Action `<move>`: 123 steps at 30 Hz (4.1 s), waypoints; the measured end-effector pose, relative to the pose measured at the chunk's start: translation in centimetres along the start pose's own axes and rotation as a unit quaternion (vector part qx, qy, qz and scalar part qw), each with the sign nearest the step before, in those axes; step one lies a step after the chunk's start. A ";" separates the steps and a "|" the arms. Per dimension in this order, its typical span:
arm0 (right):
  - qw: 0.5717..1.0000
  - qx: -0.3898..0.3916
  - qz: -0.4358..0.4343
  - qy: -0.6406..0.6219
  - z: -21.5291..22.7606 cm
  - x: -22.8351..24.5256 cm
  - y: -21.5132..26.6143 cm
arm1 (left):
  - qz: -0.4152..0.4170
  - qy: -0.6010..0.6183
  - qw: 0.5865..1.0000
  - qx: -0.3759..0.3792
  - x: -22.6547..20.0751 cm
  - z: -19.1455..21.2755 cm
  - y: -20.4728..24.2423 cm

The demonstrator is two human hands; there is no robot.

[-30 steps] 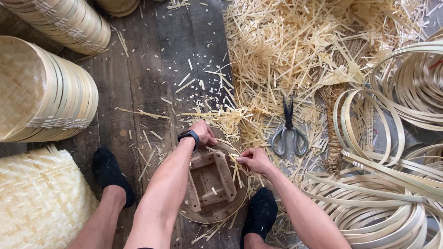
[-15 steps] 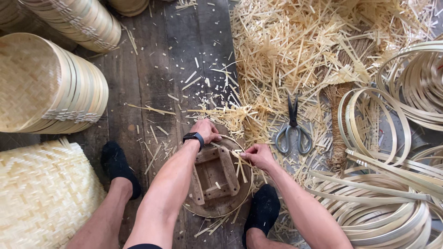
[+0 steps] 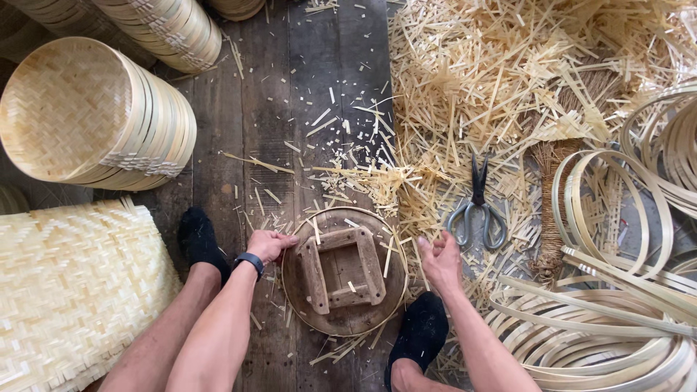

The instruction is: The person assembles round woven baskets by placing a pre-woven square mat over a circular wooden mold. They secure the mat with a bamboo ring, then use shears to trim the excess material around the edge. The finished basket is removed from the mold and stacked with others.

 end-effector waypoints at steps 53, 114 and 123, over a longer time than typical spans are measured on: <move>0.954 0.123 -0.120 -0.245 -5.0 -5.5 3.3 | -0.189 -0.050 0.978 -0.068 -20.0 -3.0 3.2; 0.803 0.238 -0.225 -0.498 -8.3 -0.9 9.3 | -0.121 0.335 0.921 -0.156 -16.7 17.0 16.6; 0.967 0.048 -0.012 -0.252 1.3 0.0 5.9 | -0.038 0.307 0.949 -0.057 -10.3 3.9 11.6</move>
Point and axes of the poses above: each hand's wrist, its own y-axis away from the middle knuckle, its own z-axis out of the back of the hand, x = y × z, the point moved 10 cm from there along -y, towards the middle knuckle, and after that the axes turned 11 degrees about -x, right-handed, at the moved point
